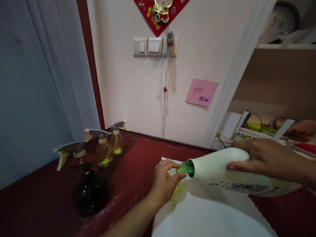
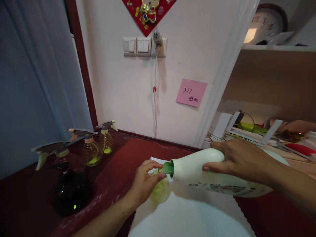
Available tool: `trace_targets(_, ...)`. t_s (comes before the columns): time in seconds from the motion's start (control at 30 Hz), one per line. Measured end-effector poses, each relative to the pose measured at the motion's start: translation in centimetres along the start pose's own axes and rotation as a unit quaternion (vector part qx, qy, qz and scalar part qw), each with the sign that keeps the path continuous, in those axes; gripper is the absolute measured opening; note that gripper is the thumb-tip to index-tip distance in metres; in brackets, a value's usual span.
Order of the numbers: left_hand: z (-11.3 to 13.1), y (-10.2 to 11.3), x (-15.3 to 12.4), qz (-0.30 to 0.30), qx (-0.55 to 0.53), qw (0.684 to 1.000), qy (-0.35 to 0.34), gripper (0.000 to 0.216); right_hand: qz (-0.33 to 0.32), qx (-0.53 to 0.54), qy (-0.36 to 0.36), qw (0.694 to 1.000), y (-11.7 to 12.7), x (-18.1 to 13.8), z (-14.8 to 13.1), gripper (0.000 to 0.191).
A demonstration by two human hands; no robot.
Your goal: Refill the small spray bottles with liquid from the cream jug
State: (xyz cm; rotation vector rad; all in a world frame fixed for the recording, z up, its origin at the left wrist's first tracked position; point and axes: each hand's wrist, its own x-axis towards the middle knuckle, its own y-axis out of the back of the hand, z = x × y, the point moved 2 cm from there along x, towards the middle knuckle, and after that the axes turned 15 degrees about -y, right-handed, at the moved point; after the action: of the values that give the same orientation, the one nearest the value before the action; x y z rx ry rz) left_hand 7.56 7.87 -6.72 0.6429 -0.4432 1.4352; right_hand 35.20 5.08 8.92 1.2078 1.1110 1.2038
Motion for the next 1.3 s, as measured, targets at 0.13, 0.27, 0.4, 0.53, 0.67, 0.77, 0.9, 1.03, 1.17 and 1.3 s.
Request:
trace_targets(0.13, -0.07, 0.01, -0.03, -0.002, 0.002, 1.000, 0.002, 0.021, 0.008, 0.000, -0.008, 1.000, 0.03, -0.08, 0.01, 0.062)
trace_targets(0.27, -0.18, 0.01, -0.17, -0.001, 0.003, 1.000, 0.006, 0.020, 0.002, 0.004, -0.003, 1.000, -0.11, 0.00, 0.09, 0.062)
trace_targets(0.4, -0.18, -0.02, -0.17, -0.003, 0.002, 1.000, 0.006, 0.020, 0.009, 0.008, -0.007, 1.000, -0.15, 0.01, 0.15, 0.062)
trace_targets(0.53, 0.01, 0.03, 0.00, -0.003, 0.001, 1.000, 0.007, 0.019, 0.006, -0.004, -0.008, 1.000, -0.08, 0.00, 0.10, 0.063)
trace_targets(0.67, 0.13, 0.07, 0.11, -0.002, 0.001, 1.000, 0.006, 0.019, 0.006, -0.004, -0.005, 1.000, -0.04, 0.06, 0.07, 0.063)
trace_targets(0.77, 0.09, 0.05, 0.13, -0.001, 0.001, 1.000, 0.006, 0.019, -0.001, -0.005, -0.005, 1.000, -0.06, 0.03, 0.03, 0.062)
trace_targets(0.9, 0.01, 0.01, 0.13, 0.002, 0.002, 1.000, 0.004, 0.020, 0.001, -0.003, -0.013, 1.000, -0.01, -0.06, -0.06, 0.061)
trace_targets(1.03, 0.05, 0.02, -0.01, 0.002, 0.003, 1.000, 0.006, 0.020, 0.004, -0.006, -0.006, 1.000, -0.05, 0.02, -0.04, 0.060)
trace_targets(1.17, 0.14, 0.01, -0.02, 0.000, 0.001, 1.000, 0.005, 0.019, 0.004, -0.013, -0.008, 1.000, -0.13, 0.21, 0.12, 0.062)
trace_targets(1.3, 0.18, 0.01, 0.14, 0.000, 0.004, 1.000, 0.004, 0.020, 0.004, -0.007, -0.007, 1.000, -0.05, 0.16, 0.09, 0.062)
